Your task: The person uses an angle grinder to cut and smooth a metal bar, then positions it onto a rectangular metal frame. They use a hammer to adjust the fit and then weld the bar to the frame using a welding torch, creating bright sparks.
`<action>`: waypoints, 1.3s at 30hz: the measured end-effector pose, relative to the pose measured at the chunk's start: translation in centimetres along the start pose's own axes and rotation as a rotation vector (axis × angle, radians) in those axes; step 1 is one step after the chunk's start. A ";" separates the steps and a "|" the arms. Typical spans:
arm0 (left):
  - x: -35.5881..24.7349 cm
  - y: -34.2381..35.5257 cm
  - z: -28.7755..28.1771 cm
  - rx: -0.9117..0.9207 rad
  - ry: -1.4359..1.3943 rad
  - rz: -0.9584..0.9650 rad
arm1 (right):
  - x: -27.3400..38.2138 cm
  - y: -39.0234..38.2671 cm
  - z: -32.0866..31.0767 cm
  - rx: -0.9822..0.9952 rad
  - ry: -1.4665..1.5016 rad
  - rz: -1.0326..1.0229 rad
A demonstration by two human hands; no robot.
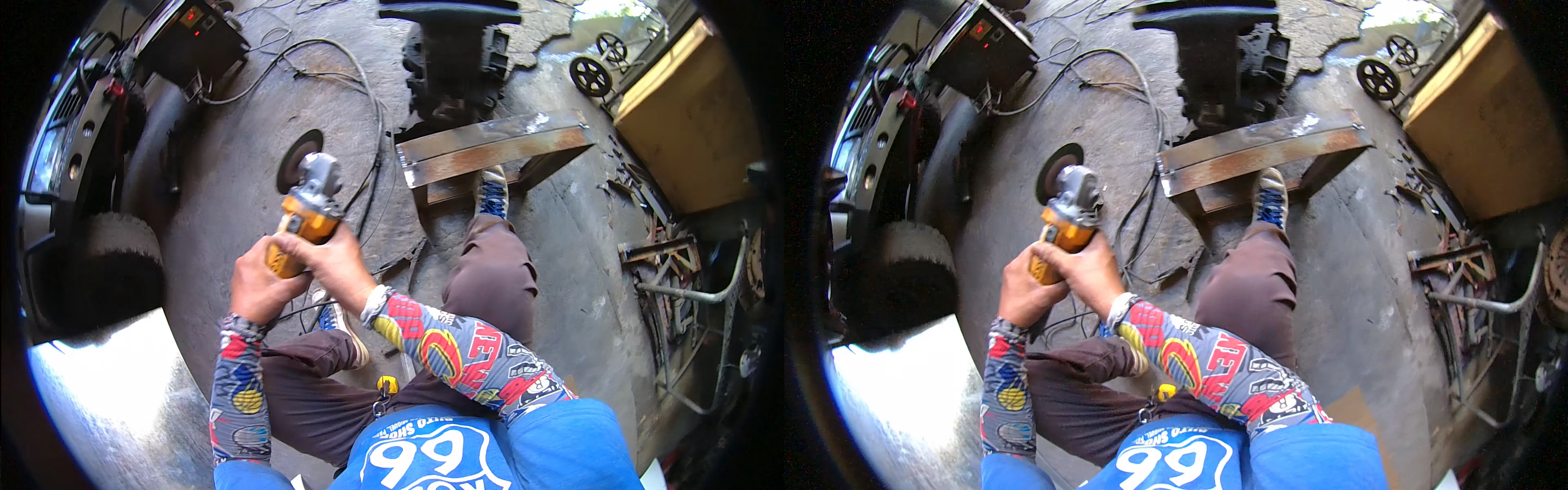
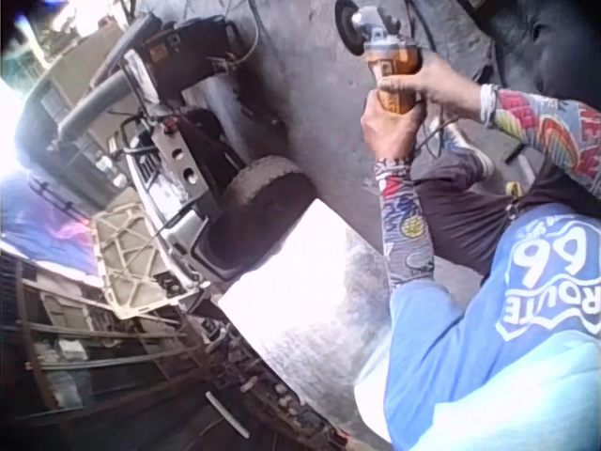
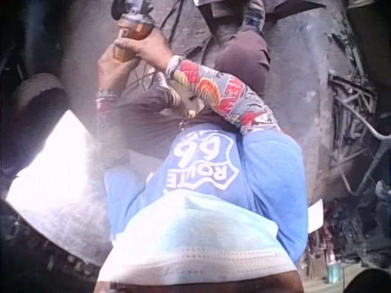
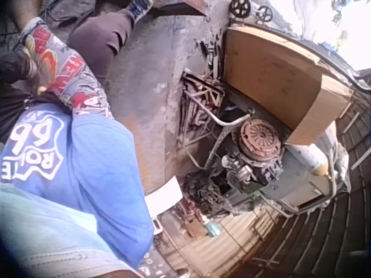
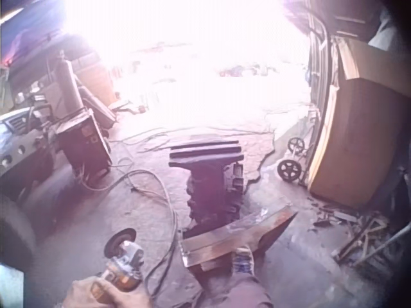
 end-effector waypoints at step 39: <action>27.0 34.1 22.5 -0.159 -0.019 -0.613 | -0.8 -1.9 -9.1 0.642 -1.203 0.384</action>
Point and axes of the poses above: each hand's wrist, its own y-axis towards the middle knuckle, its own z-axis out of the palm, x = y × z, the point moved 6 cm from there along y, towards the middle knuckle, and after that the axes turned 4 degrees about -y, right-handed, at the moved point
